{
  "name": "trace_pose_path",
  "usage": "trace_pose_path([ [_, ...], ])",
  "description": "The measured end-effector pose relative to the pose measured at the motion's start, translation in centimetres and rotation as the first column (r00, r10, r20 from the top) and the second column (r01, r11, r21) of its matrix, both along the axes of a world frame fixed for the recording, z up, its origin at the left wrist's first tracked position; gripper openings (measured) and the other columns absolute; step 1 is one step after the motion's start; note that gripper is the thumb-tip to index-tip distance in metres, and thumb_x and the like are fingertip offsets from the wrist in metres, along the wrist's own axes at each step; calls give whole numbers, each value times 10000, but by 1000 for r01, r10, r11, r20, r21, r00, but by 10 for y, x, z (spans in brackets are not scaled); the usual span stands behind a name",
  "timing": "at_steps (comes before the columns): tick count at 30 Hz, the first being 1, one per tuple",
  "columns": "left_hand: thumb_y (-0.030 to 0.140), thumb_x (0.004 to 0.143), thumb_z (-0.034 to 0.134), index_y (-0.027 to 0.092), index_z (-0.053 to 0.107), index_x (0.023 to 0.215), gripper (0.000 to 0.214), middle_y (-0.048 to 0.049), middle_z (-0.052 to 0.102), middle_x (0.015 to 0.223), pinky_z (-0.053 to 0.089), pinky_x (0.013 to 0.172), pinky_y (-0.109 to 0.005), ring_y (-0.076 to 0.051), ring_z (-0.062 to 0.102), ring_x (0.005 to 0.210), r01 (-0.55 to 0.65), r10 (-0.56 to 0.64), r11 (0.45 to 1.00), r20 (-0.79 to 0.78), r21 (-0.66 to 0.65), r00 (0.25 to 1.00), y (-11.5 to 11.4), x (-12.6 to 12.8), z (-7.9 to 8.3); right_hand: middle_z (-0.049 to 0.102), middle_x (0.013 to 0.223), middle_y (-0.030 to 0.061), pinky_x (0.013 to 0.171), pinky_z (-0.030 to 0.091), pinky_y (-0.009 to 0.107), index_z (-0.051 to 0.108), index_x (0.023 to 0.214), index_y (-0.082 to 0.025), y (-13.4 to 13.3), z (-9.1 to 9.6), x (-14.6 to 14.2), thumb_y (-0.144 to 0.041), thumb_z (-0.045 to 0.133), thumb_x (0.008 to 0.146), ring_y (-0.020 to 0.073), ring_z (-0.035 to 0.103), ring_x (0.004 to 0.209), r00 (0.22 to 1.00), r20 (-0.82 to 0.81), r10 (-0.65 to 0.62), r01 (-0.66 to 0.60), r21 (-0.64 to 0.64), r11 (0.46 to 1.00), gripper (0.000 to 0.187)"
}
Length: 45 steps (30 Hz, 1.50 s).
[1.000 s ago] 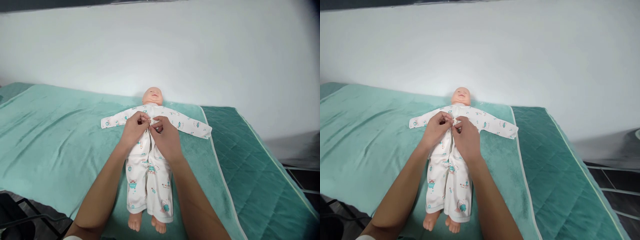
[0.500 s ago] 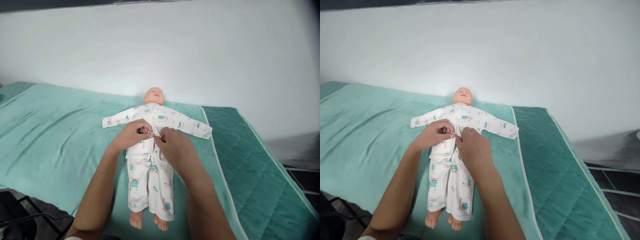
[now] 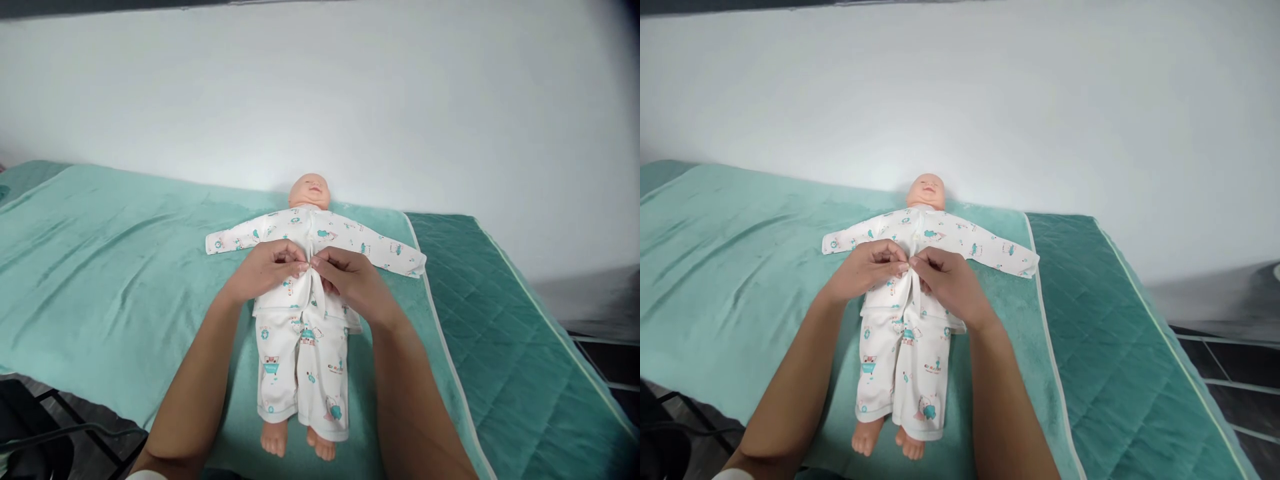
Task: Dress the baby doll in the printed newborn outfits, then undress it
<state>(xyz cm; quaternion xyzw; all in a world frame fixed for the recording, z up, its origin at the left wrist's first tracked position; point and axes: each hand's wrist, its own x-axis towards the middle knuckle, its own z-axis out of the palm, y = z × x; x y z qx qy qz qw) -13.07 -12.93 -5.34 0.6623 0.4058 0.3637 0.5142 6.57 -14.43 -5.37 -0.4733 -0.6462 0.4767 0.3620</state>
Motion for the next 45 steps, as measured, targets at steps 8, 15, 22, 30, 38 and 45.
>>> trace_pose_path([
  [8,475,821,753,165,687,814,317,-15,650,651,475,621,-254,-121,595,626,-9,13,999,75,-51,997,2,2,-3,558,563,-25,516,358,258,612,660,-197,5,-7,-1,-529,624,900,108,470,510,994,-106,25,-28,-24,999,409],
  [15,451,828,756,160,703,823,296,-27,673,682,500,642,-257,-127,625,658,19,-12,997,98,-76,995,3,0,-5,596,555,-16,531,404,250,620,674,-197,6,-10,0,-498,590,936,114,527,521,998,-62,15,-17,-44,999,400],
  [22,417,786,798,155,705,808,279,-33,688,694,522,652,-269,-132,635,663,23,-11,993,101,-117,995,5,-2,-8,658,581,4,555,469,248,652,742,-187,6,-8,2,-467,583,943,126,610,544,994,-103,25,-37,-110,993,352],
  [30,389,768,809,143,676,756,281,-19,677,667,517,593,-241,-112,626,607,6,9,988,95,-158,995,6,1,-9,723,724,22,544,510,241,622,799,-187,7,-8,1,-395,609,926,129,667,580,985,-169,19,-43,-144,989,244],
  [38,361,758,799,141,661,779,261,-9,677,708,525,626,-232,-107,633,652,-1,5,986,27,-165,1000,0,1,-2,746,753,28,517,504,225,570,852,-205,8,-12,1,-381,612,933,150,710,609,983,-181,25,-54,-159,986,198],
  [45,272,818,677,152,645,797,126,7,645,680,504,624,-231,-100,610,633,-11,7,993,-33,-117,999,-2,3,-2,762,781,28,513,494,222,554,871,-209,8,-13,0,-385,597,945,154,721,617,981,-189,32,-61,-146,987,196],
])
